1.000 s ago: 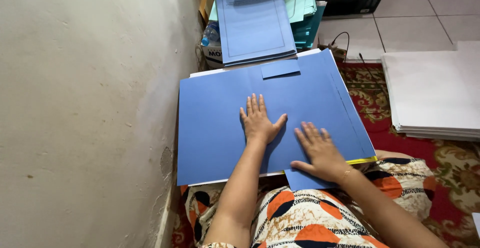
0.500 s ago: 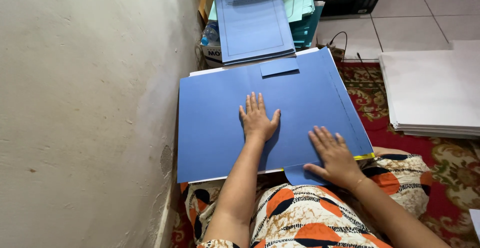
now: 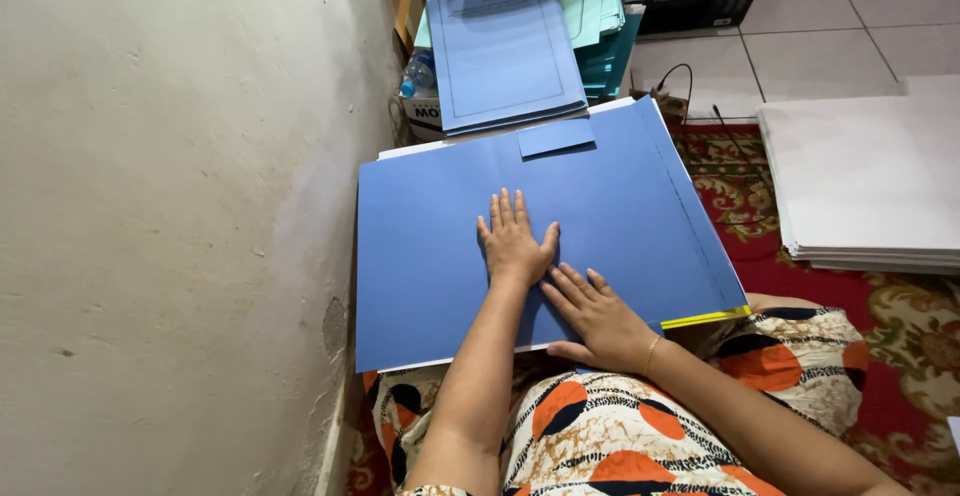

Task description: Assembling document sets by placing blue folders onto white folders and smoothing them out by hand.

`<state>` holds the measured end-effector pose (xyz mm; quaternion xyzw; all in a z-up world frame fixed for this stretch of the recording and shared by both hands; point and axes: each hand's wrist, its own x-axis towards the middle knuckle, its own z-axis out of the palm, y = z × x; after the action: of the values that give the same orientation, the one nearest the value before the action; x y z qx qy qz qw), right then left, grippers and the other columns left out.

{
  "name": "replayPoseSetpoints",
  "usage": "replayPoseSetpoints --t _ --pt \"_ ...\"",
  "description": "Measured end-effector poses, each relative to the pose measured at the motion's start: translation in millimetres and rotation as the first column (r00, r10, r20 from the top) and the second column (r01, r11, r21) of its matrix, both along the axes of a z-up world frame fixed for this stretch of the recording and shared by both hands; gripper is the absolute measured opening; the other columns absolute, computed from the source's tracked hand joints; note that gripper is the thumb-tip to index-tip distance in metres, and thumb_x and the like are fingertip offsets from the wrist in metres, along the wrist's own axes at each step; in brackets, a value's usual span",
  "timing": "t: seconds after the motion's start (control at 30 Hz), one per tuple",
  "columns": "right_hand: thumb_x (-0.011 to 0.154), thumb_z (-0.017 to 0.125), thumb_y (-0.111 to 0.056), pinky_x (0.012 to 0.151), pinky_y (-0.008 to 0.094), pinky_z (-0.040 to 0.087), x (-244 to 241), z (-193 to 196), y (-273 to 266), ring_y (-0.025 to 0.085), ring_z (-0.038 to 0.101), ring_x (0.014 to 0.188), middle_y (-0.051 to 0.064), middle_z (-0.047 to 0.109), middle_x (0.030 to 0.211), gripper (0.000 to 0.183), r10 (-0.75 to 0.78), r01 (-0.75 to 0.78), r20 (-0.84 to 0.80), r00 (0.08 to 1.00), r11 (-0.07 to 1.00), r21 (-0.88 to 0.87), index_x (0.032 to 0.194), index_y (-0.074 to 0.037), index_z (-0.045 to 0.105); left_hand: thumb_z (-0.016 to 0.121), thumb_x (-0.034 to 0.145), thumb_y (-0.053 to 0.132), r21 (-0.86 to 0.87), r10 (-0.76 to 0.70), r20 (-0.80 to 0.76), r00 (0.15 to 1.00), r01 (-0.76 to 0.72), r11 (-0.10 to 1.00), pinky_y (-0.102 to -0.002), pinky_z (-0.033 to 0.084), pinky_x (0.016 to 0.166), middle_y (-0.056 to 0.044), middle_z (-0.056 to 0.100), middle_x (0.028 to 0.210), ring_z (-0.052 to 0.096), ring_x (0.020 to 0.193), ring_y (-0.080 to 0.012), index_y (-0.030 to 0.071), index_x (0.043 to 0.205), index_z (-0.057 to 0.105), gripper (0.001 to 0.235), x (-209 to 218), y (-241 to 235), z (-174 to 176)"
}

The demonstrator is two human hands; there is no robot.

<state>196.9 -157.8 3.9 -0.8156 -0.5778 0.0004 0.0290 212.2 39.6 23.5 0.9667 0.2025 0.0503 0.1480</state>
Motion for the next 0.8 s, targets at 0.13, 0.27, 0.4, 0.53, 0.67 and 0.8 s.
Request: replayPoseSetpoints --t 0.13,0.27,0.4,0.53,0.67,0.8 --pt "0.094 0.041 -0.084 0.12 0.049 0.017 12.3 -4.8 -30.0 0.031 0.026 0.154 0.013 0.035 0.163 0.097 -0.072 0.071 0.015 0.997 0.997 0.013 0.161 -0.015 0.031 0.036 0.096 0.066 -0.001 0.002 -0.02 1.0 -0.002 1.0 -0.062 0.015 0.121 -0.022 0.024 0.167 0.017 0.157 -0.0345 0.005 0.159 0.028 0.088 -2.1 -1.8 5.4" --pt "0.096 0.036 -0.078 0.118 0.056 0.023 49.9 -15.2 -74.2 0.036 0.031 0.152 0.02 0.036 0.163 0.093 -0.421 0.419 -0.008 0.907 0.902 0.102 0.16 -0.01 0.033 0.035 0.097 0.065 -0.017 -0.005 -0.032 0.999 0.005 1.0 -0.062 0.012 0.121 -0.022 0.022 0.167 0.014 0.157 -0.0345 0.005 0.16 0.026 0.088 -1.3 -1.7 8.7" --pt "0.1 0.028 -0.076 0.122 0.063 0.018 100.9 -11.5 -81.9 0.038 0.024 0.156 0.022 0.03 0.167 0.092 -0.539 0.54 -0.025 0.842 0.839 0.067 0.162 -0.007 0.029 0.036 0.097 0.063 -0.034 -0.008 -0.043 0.999 0.006 0.999 -0.063 0.01 0.121 -0.022 0.021 0.167 0.013 0.157 -0.035 0.004 0.16 0.025 0.087 -2.3 -2.1 12.9" --pt "0.101 0.03 -0.073 0.122 0.063 0.019 168.0 -10.4 -43.5 0.037 0.023 0.157 0.021 0.027 0.169 0.09 -0.531 0.53 -0.01 0.847 0.845 0.071 0.163 -0.008 0.026 0.035 0.097 0.064 -0.04 -0.013 -0.054 0.998 0.011 0.999 -0.063 0.01 0.121 -0.023 0.021 0.167 0.012 0.157 -0.0353 0.004 0.16 0.024 0.088 -1.0 0.0 12.9" --pt "0.1 0.025 -0.079 0.123 0.063 0.017 241.8 -9.8 7.6 0.036 0.019 0.158 0.02 0.024 0.17 0.096 -0.556 0.559 -0.075 0.828 0.828 0.037 0.164 -0.007 0.024 0.038 0.096 0.062 -0.065 -0.014 -0.03 0.999 0.012 0.998 -0.063 0.01 0.121 -0.024 0.021 0.166 0.013 0.157 -0.0361 0.003 0.16 0.024 0.087 -2.2 0.0 15.4" --pt "0.099 0.023 -0.081 0.125 0.061 0.012 290.6 -8.6 41.2 0.034 0.013 0.16 0.017 0.018 0.173 0.098 -0.607 0.611 -0.109 0.787 0.791 0.008 0.166 -0.009 0.02 0.039 0.096 0.061 -0.073 -0.01 -0.021 1.0 0.009 0.997 -0.063 0.011 0.12 -0.024 0.022 0.166 0.014 0.156 -0.0363 0.003 0.159 0.025 0.088 -0.2 0.0 13.3"
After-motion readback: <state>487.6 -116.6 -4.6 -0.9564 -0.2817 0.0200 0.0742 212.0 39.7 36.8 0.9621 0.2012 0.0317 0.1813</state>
